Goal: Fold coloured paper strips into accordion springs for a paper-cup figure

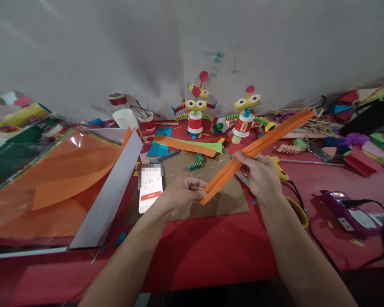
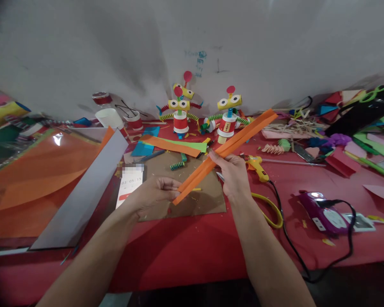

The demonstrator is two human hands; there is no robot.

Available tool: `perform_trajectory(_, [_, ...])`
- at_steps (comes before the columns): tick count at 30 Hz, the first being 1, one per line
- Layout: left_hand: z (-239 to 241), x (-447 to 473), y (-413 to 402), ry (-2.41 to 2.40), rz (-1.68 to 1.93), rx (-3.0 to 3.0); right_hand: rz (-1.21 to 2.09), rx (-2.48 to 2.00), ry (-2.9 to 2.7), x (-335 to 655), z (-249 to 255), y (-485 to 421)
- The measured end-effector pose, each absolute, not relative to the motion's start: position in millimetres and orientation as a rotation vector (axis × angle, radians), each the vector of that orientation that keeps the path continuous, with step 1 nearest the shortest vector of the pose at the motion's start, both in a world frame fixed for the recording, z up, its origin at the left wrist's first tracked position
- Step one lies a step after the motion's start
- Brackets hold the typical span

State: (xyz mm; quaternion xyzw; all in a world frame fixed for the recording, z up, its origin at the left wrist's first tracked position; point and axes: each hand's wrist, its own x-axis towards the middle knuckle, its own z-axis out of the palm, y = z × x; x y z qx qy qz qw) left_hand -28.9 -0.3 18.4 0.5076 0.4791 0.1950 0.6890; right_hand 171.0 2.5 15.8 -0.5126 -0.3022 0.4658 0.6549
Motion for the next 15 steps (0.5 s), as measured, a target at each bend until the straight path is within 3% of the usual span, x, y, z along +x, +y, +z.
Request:
perform_trajectory(7, [24, -47, 6, 0.979, 0.330, 1.296, 1.108, -1.206, -0.788, 167, 10, 1])
perform_trajectory(15, [23, -39, -1, 0.862, 0.450, 1.167, 1.429, -1.158, -0.951, 126, 1, -12])
